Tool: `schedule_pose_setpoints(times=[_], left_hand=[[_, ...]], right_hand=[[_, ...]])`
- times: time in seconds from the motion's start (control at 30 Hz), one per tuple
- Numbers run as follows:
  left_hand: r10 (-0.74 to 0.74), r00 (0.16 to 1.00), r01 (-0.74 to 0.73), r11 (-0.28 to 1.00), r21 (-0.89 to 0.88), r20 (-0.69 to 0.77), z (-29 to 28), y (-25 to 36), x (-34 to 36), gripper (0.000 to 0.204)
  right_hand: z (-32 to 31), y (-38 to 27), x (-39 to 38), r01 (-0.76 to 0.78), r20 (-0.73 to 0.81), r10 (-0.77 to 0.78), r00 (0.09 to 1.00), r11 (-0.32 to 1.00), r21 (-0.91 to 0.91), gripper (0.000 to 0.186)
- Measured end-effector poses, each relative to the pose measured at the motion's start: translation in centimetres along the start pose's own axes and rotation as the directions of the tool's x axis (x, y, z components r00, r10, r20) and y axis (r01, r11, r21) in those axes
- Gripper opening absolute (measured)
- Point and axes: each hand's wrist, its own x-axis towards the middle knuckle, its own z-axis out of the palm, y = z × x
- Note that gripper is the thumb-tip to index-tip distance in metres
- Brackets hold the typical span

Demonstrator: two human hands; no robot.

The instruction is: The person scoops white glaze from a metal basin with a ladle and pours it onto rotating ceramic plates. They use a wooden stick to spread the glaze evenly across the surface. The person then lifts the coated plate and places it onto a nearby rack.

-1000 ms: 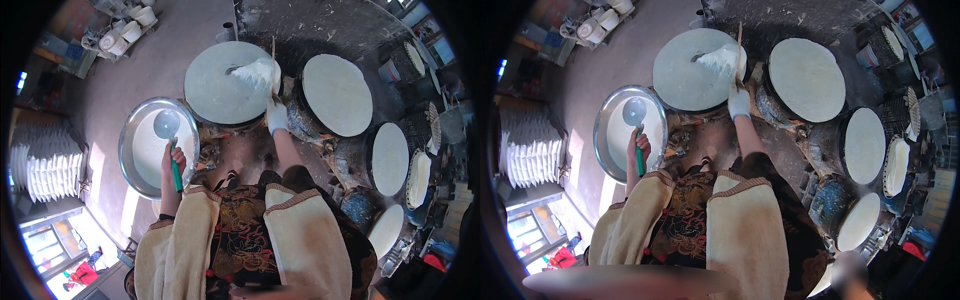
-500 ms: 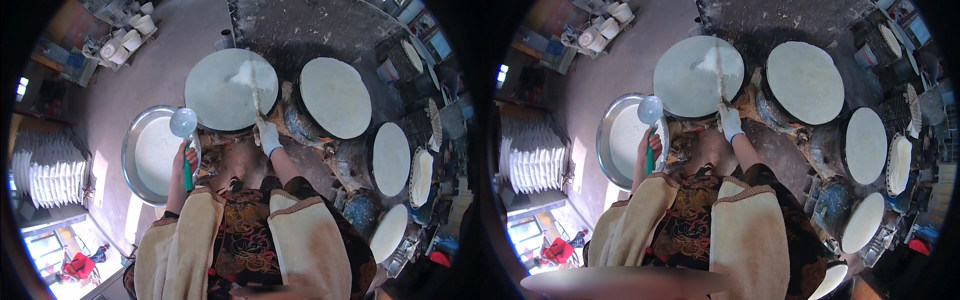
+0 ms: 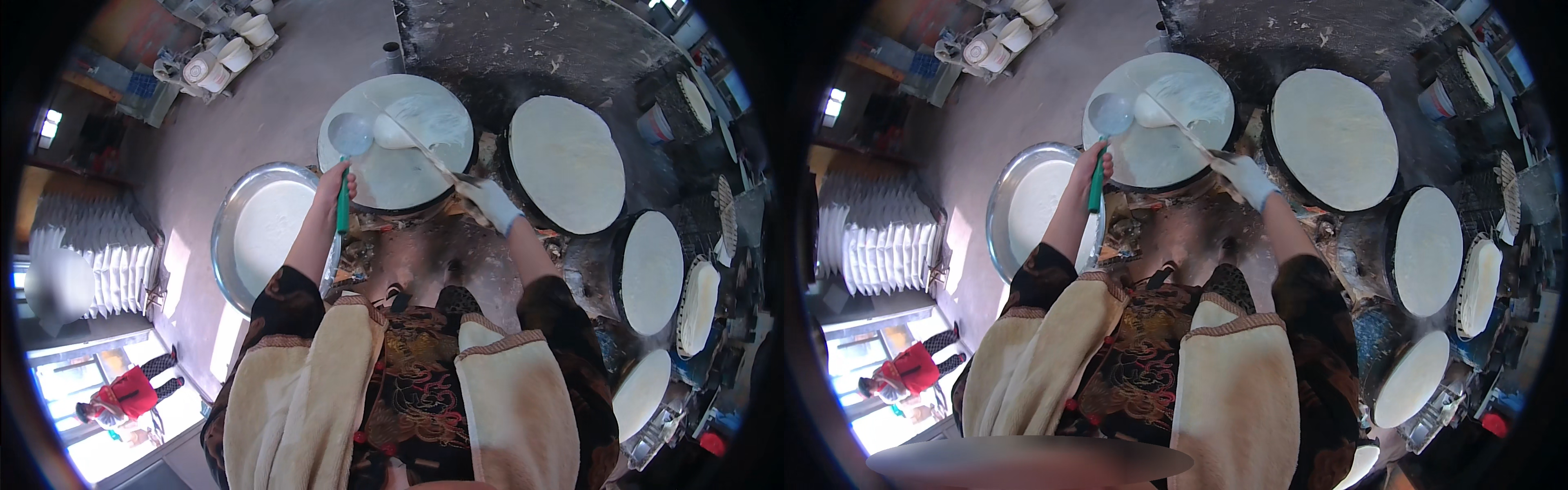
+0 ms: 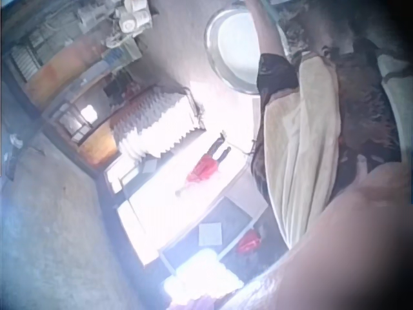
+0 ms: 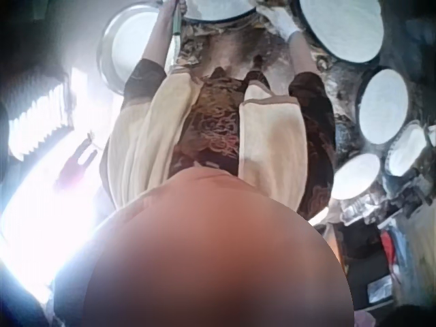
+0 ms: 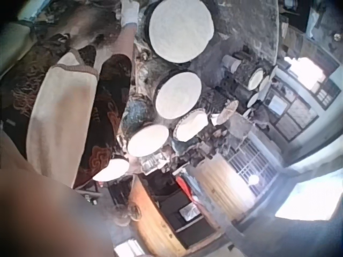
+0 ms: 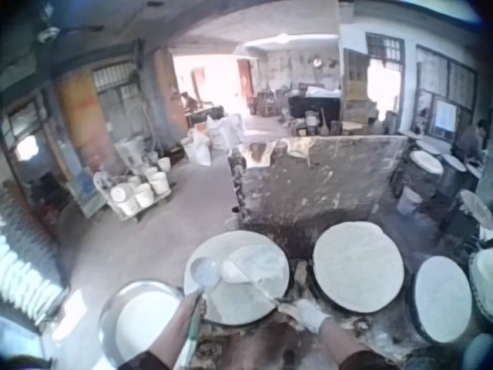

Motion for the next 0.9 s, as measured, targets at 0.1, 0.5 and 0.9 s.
schedule_pose_setpoints(times=[0.1, 0.5, 0.9], left_hand=[[0.111, 0.993, -0.106, 0.990, 0.091, -0.049, 1.2, 0.1, 2.1, 0.016], [0.249, 0.963, -0.236, 0.964, 0.127, -0.106, 6.8, -2.2, 2.2, 0.015], [0.292, 0.779, 0.263, 0.651, -0.712, 0.555, 2.1, -1.1, -5.1, 0.027]], right_hand=[[1.6, 3.0, -2.0, -0.141, -0.277, 0.201, 0.940, 0.965, 0.222, 0.024], [7.0, 1.6, 2.4, 0.003, -0.257, 0.050, 0.965, 0.980, 0.200, 0.024], [5.2, 0.9, 0.3, 0.051, -0.204, -0.025, 0.979, 0.991, 0.122, 0.027]])
